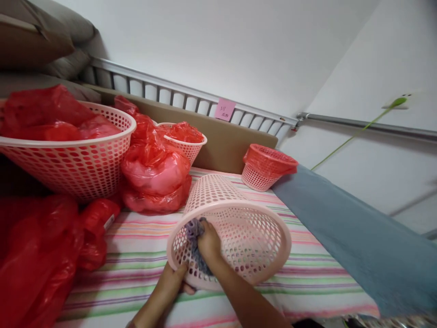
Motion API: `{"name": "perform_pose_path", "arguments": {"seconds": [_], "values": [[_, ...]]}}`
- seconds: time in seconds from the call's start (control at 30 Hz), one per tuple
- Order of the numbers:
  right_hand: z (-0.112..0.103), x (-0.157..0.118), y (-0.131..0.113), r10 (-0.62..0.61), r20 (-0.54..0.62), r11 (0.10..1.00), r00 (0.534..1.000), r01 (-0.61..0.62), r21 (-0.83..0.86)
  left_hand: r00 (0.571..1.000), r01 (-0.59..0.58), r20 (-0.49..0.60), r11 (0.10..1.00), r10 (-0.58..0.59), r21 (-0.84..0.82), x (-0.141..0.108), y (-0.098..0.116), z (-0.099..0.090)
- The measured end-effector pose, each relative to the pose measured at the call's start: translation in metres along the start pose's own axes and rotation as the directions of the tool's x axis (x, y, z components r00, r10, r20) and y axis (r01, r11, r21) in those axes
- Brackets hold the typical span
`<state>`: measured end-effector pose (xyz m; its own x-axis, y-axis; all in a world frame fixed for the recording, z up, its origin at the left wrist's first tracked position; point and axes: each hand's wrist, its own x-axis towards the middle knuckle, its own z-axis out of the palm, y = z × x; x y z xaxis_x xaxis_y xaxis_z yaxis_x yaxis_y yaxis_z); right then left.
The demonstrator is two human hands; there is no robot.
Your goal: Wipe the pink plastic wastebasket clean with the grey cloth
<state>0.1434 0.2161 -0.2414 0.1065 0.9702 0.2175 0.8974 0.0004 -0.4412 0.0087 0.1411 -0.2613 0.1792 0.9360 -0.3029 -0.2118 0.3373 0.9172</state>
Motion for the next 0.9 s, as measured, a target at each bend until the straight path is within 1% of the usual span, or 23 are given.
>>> {"name": "perform_pose_path", "arguments": {"seconds": [0.13, 0.23, 0.37, 0.43, 0.5, 0.6, 0.7, 0.77, 0.9], "values": [[0.014, 0.054, 0.0, 0.065, -0.052, 0.998, 0.997, -0.065, 0.014, 0.999, 0.019, 0.032, 0.999, -0.02, 0.032, -0.001, 0.001, 0.005], [0.021, 0.079, 0.005, 0.075, -0.064, 0.997, 0.995, -0.074, 0.014, 0.999, 0.025, 0.043, 0.999, -0.026, 0.022, 0.0, -0.003, 0.01], [0.026, 0.094, 0.011, 0.068, -0.05, 0.998, 0.996, -0.069, -0.001, 0.996, 0.083, 0.031, 0.996, -0.083, -0.014, 0.0, 0.002, 0.01], [0.026, 0.097, 0.013, 0.06, -0.038, 0.998, 0.997, -0.061, -0.014, 0.997, 0.076, 0.012, 0.997, -0.075, -0.016, 0.0, 0.009, 0.005], [0.024, 0.097, 0.013, 0.05, -0.022, 0.998, 0.999, -0.051, -0.029, 0.999, 0.033, -0.013, 0.999, -0.033, -0.008, 0.0, 0.016, -0.002], [0.018, 0.092, 0.012, 0.022, 0.011, 0.998, 1.0, -0.021, -0.058, 1.0, -0.006, -0.021, 1.0, 0.006, -0.002, 0.001, 0.022, -0.01], [0.011, 0.073, 0.008, -0.002, 0.046, 0.995, 0.999, 0.006, -0.095, 1.0, -0.012, -0.008, 1.0, 0.012, -0.005, 0.0, 0.021, -0.012], [0.006, 0.052, 0.005, -0.018, 0.064, 0.994, 0.998, 0.025, -0.11, 1.0, -0.017, -0.014, 1.0, 0.017, -0.021, 0.0, 0.019, -0.011], [-0.003, -0.007, 0.002, -0.094, 0.088, 0.991, 0.992, 0.102, -0.088, 0.999, -0.032, -0.032, 0.996, 0.03, -0.079, 0.0, 0.015, -0.013]]}}
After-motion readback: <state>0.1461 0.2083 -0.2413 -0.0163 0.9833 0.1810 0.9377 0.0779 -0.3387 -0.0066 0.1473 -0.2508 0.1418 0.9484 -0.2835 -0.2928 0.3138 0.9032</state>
